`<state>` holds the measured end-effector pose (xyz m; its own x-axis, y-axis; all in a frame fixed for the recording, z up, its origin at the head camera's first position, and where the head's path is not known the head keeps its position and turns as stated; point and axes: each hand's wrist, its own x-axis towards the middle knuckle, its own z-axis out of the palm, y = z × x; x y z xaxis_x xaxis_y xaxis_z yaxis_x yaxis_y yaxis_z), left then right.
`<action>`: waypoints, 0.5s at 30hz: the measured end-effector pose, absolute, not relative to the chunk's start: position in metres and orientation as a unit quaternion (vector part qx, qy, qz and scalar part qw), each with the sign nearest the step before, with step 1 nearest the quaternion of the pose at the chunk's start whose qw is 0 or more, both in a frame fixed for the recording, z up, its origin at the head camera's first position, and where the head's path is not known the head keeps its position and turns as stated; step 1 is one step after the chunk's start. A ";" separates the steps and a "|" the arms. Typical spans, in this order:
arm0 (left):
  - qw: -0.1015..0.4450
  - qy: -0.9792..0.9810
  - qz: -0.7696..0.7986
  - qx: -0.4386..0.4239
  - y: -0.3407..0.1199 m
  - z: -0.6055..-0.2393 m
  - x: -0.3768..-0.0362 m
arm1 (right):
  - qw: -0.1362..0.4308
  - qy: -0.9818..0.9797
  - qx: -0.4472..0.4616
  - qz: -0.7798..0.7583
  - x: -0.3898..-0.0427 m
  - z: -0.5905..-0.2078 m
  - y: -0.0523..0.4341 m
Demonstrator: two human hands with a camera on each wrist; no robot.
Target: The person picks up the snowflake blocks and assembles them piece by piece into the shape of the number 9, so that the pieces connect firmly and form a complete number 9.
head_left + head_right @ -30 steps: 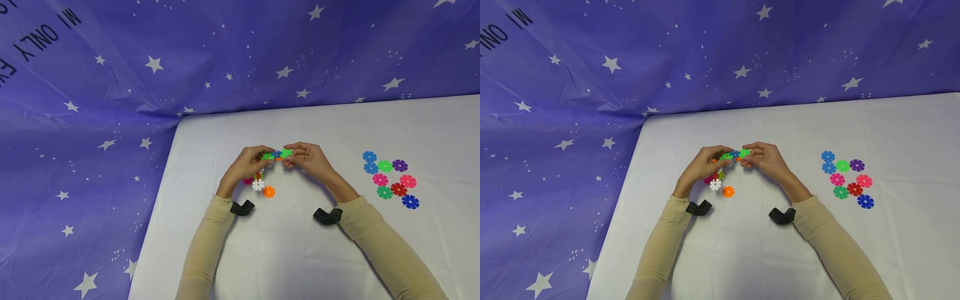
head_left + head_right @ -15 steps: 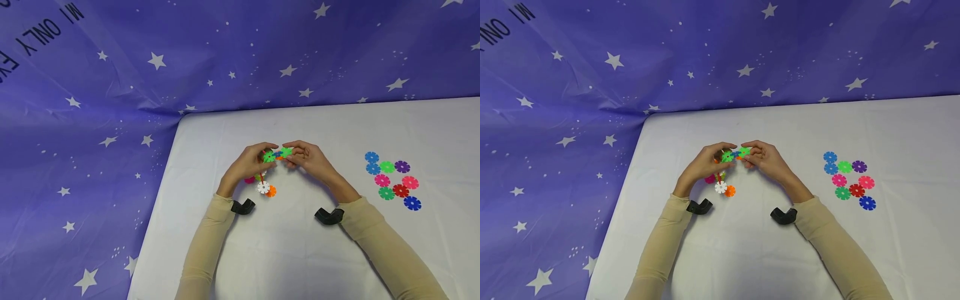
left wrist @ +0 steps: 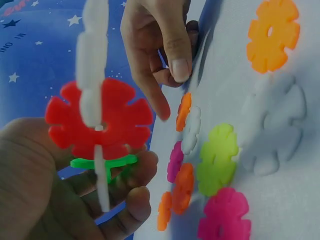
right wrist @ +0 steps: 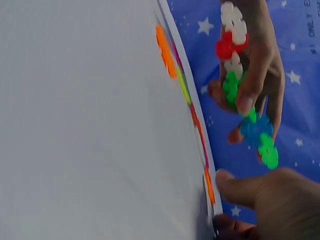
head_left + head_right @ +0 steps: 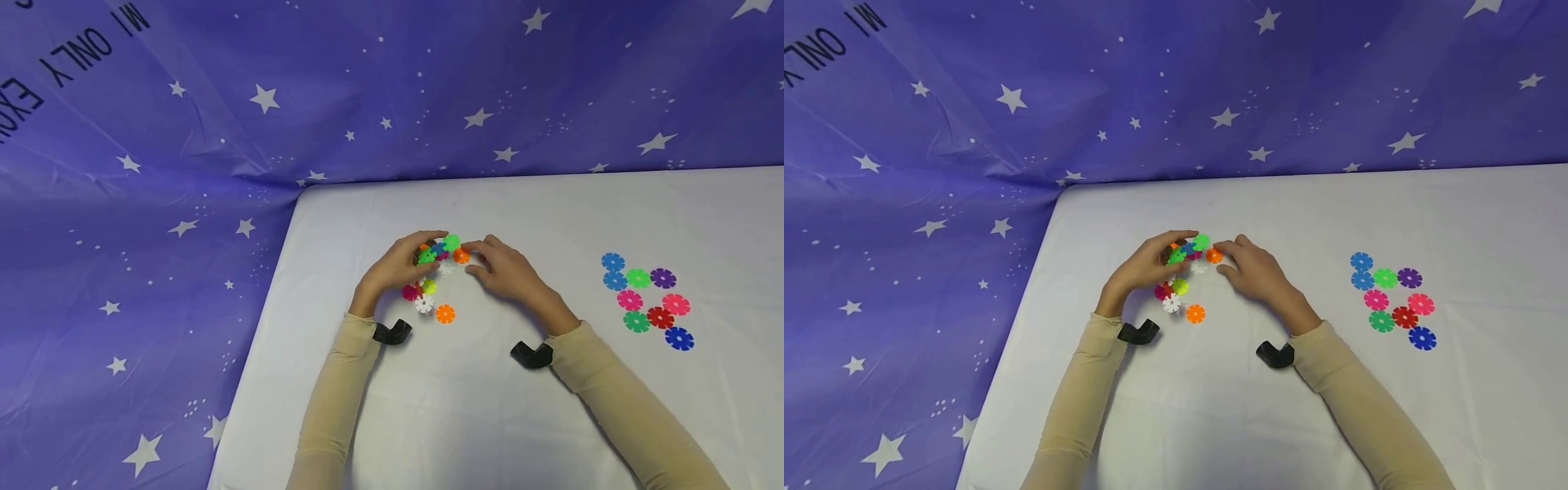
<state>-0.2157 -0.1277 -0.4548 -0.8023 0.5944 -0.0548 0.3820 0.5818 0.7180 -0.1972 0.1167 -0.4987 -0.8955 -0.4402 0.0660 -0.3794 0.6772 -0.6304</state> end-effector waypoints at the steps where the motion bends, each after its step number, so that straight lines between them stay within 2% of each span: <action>1: 0.150 0.876 0.362 0.280 -0.128 -0.456 -0.216 | 0.043 0.921 -0.223 -0.315 -0.196 -0.499 0.115; 6: 0.159 0.877 0.357 0.279 -0.126 -0.459 -0.217 | 0.040 0.936 -0.207 -0.282 -0.194 -0.498 0.111; 15: 0.155 0.884 0.345 0.275 -0.122 -0.463 -0.216 | 0.057 0.930 -0.188 -0.312 -0.196 -0.497 0.115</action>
